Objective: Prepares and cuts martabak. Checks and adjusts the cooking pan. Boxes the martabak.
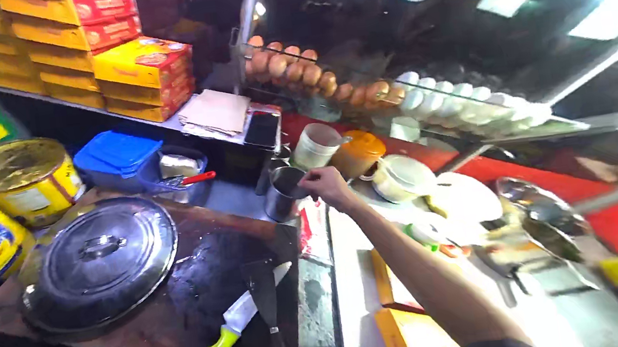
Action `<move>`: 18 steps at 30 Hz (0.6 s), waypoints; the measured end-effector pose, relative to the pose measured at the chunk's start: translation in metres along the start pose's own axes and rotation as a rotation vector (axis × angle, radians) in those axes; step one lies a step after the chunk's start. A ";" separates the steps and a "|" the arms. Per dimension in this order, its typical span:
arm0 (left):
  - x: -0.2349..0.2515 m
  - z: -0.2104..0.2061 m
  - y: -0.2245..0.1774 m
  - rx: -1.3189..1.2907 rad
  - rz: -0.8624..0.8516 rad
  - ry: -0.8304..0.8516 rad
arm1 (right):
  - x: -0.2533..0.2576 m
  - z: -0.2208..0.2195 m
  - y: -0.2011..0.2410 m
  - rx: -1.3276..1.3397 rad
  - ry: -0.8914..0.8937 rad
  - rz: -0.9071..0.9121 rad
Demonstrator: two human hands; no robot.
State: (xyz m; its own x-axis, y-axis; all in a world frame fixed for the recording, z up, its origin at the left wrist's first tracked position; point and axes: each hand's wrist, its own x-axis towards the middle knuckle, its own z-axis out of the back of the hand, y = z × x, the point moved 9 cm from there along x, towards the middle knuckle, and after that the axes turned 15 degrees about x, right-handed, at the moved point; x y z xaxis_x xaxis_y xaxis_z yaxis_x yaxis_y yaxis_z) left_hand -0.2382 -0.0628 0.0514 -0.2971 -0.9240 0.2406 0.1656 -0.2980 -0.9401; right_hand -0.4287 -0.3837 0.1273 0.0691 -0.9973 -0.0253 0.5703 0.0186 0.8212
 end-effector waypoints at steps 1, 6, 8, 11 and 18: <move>0.013 0.000 -0.007 -0.080 0.056 -0.043 | -0.033 0.004 0.005 0.106 0.018 0.007; 0.068 -0.033 -0.010 -0.255 0.284 -0.047 | -0.241 -0.024 -0.019 0.675 0.161 -0.180; 0.066 -0.066 -0.009 -0.368 0.296 0.101 | -0.307 -0.037 -0.041 1.190 0.159 -0.287; 0.038 -0.112 -0.026 -0.951 0.387 0.329 | -0.384 -0.039 -0.052 1.858 0.366 -0.164; 0.035 -0.189 -0.083 -0.263 0.007 0.453 | -0.461 0.052 -0.113 0.924 -0.257 -0.068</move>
State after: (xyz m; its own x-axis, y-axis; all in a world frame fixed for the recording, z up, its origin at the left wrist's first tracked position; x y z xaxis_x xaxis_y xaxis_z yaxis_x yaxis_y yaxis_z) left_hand -0.4398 -0.0249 0.0926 -0.6837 -0.7119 0.1604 -0.0553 -0.1687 -0.9841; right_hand -0.5676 0.0704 0.0758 -0.1843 -0.9814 -0.0546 -0.3120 0.0057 0.9501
